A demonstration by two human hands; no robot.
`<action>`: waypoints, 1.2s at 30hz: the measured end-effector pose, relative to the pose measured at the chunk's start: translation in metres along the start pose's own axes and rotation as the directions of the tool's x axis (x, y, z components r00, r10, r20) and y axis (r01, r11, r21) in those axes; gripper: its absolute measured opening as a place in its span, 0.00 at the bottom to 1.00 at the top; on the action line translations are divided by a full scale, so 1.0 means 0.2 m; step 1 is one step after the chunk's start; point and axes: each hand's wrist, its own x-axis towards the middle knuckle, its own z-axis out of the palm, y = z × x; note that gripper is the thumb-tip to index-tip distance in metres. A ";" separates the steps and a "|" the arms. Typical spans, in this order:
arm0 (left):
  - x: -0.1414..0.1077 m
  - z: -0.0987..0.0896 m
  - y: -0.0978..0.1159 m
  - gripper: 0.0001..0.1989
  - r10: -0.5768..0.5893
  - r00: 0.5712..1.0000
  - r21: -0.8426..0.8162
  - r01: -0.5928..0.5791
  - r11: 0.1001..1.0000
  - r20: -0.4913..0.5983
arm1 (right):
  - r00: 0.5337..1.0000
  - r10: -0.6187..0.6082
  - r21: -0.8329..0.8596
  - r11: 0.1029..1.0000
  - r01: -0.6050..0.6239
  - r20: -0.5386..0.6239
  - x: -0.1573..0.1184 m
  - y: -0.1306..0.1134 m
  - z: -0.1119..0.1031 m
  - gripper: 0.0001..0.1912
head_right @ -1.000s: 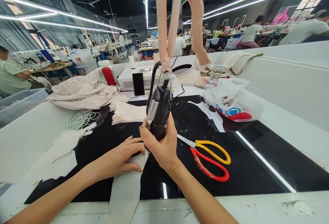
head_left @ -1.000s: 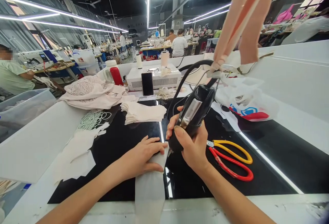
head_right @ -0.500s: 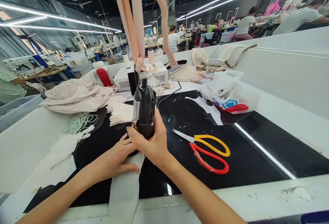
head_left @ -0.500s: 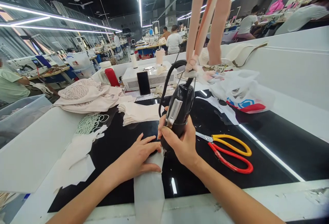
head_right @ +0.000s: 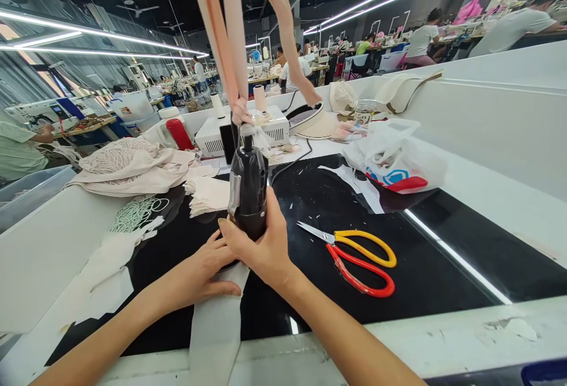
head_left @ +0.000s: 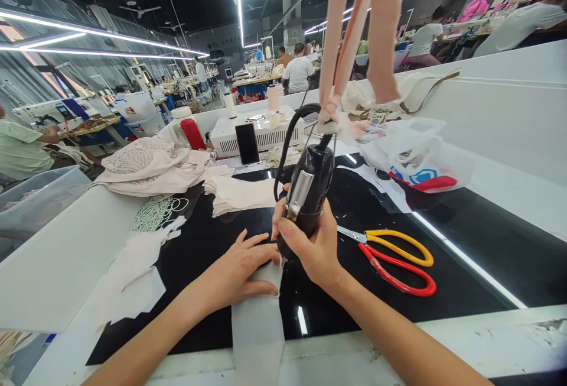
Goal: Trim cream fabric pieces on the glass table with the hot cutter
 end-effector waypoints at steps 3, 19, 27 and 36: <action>0.00 0.00 0.00 0.22 -0.007 1.000 -0.014 0.008 1.000 0.005 | 1.000 -0.003 -0.015 1.000 0.003 0.001 0.00 0.00 0.01 0.14; -0.01 0.00 -0.03 0.32 -0.034 0.999 -0.069 0.035 0.997 0.023 | 0.998 0.046 0.047 0.998 -0.047 0.036 -0.08 -0.04 0.03 0.12; 0.01 0.00 -0.03 0.37 0.008 1.000 -0.101 -0.009 0.995 -0.008 | 0.999 0.021 -0.014 1.000 -0.020 0.045 -0.11 -0.04 0.03 0.12; -0.16 0.09 0.17 0.16 -0.067 0.946 0.154 0.121 0.981 -0.316 | 0.995 0.008 -0.026 1.000 -0.005 0.104 -0.05 -0.14 0.00 0.18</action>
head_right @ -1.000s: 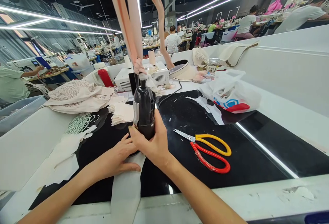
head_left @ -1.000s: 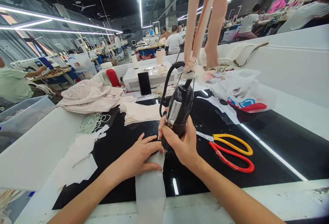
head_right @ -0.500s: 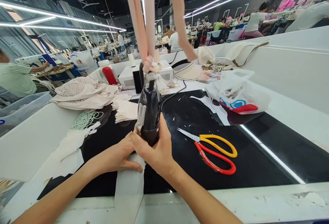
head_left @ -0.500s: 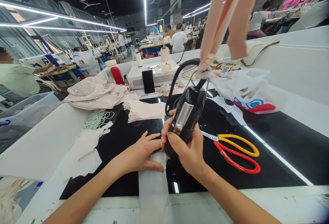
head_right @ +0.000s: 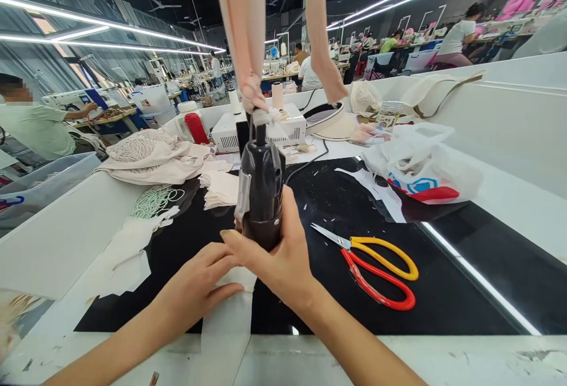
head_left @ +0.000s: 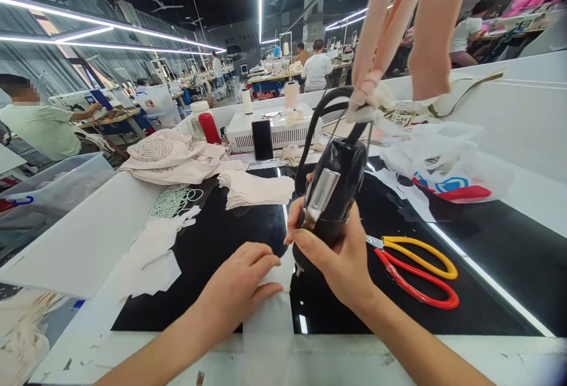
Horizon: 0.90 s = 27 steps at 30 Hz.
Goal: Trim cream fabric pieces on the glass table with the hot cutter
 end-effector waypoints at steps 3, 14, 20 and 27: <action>-0.10 0.04 0.09 0.06 -0.017 1.000 0.071 0.017 0.997 -0.010 | 1.000 -0.016 -0.142 0.990 0.018 0.019 0.05 -0.05 -0.01 0.21; -0.10 0.02 -0.07 0.18 0.280 0.959 -0.027 -0.279 0.960 0.047 | 0.991 -0.066 -0.229 0.973 0.038 -0.116 0.08 -0.07 0.04 0.16; -0.02 0.02 -0.15 0.18 0.263 0.965 -0.089 -0.261 0.961 0.006 | 0.998 -0.053 -0.046 0.998 0.052 -0.037 0.00 -0.04 0.00 0.19; 0.14 0.11 -0.18 0.17 0.266 0.964 -0.030 -0.266 0.964 0.001 | 1.000 -0.017 0.002 1.000 0.017 -0.001 -0.06 -0.05 -0.05 0.17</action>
